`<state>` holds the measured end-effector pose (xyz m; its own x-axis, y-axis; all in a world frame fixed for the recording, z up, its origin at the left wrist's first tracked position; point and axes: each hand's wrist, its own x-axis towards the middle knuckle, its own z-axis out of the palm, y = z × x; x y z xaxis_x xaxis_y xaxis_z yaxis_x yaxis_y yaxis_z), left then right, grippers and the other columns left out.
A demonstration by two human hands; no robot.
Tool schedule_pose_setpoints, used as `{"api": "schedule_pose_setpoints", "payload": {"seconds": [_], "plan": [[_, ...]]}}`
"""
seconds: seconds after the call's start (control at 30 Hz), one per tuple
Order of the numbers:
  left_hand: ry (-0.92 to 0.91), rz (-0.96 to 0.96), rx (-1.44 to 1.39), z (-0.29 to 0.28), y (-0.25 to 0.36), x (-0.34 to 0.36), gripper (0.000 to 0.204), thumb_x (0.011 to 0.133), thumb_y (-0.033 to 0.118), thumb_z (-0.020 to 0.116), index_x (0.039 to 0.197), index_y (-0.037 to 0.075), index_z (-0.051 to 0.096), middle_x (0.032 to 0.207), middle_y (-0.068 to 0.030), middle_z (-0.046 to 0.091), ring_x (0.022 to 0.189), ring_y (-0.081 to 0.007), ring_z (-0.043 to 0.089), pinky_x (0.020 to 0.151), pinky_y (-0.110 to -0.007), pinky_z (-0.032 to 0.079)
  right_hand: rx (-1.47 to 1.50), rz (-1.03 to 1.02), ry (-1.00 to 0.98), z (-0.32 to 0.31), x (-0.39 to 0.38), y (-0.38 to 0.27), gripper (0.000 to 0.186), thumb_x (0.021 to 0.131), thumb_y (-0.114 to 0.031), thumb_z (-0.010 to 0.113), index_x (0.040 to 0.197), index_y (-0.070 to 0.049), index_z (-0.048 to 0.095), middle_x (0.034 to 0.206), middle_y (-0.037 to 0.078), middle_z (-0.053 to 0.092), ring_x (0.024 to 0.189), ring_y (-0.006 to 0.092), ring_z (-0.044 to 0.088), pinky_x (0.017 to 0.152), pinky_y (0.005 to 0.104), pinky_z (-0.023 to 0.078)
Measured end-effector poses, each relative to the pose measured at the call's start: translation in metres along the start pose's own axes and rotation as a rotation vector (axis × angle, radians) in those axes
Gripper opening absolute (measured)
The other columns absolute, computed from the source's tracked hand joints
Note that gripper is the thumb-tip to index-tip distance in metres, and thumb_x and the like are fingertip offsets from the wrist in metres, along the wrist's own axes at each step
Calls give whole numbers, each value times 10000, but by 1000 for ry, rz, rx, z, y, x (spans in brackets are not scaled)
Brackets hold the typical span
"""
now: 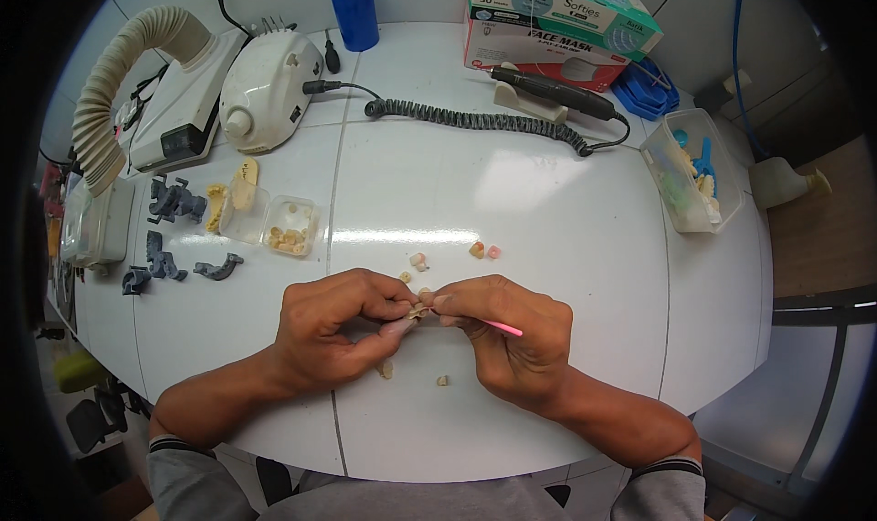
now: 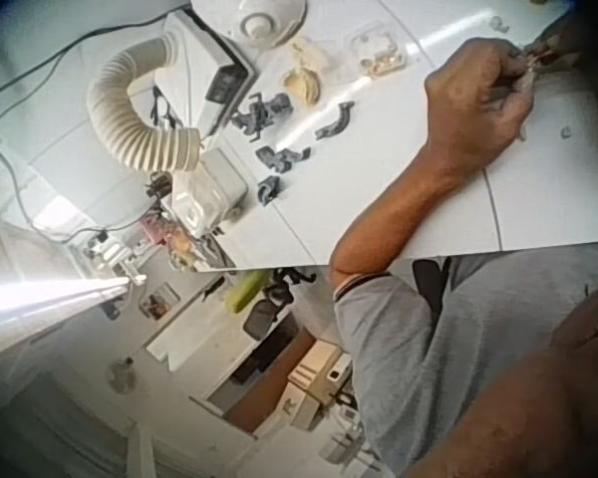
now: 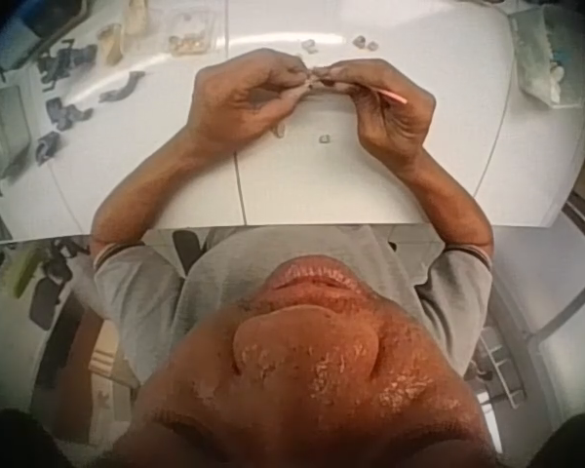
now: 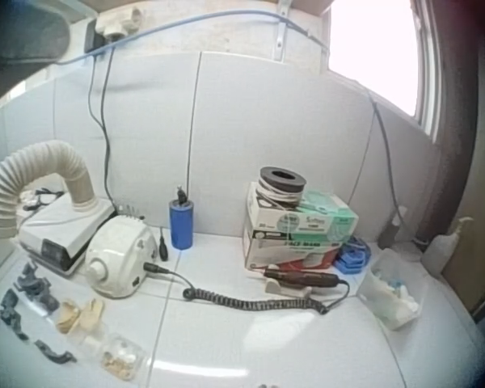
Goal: Cleaning and inspecting dental crown components using a small pick tool on a lab bench.
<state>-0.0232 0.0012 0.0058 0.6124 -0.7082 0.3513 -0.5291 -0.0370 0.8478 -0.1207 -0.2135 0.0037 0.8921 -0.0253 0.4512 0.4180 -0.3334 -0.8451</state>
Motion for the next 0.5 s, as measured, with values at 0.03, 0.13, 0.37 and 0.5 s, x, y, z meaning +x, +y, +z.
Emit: {"api": "schedule_pose_setpoints", "payload": {"seconds": [0.03,0.13,0.37,0.5], "plan": [[1,0,-1,0,0,0,163,802,-44,831,922,-15,724,987,-162,793,871,-226,798,745,-304,646,-1,0,13,0,0,1,330,865,254,628,1083,36,746,1034,185,799,857,202,782,766,284,649],[-4,-9,11,0,0,-1,167,800,-47,832,924,-16,724,985,-162,792,873,-228,797,746,-303,645,-15,-22,-7,-1,3,-1,346,842,266,625,1075,41,746,1025,186,796,858,214,784,761,291,650],[-5,2,22,0,0,-1,171,800,-54,833,925,-17,723,982,-163,790,875,-231,796,757,-307,644,-106,-99,-54,-3,6,-6,392,779,285,623,1067,47,742,1012,188,789,903,263,790,767,316,669],[-9,6,13,0,0,-1,174,801,-61,831,931,-21,723,984,-163,790,873,-226,795,756,-301,645,-140,-108,-45,-3,5,-6,398,764,280,631,1064,44,744,1013,188,788,898,268,789,754,318,671]]}}
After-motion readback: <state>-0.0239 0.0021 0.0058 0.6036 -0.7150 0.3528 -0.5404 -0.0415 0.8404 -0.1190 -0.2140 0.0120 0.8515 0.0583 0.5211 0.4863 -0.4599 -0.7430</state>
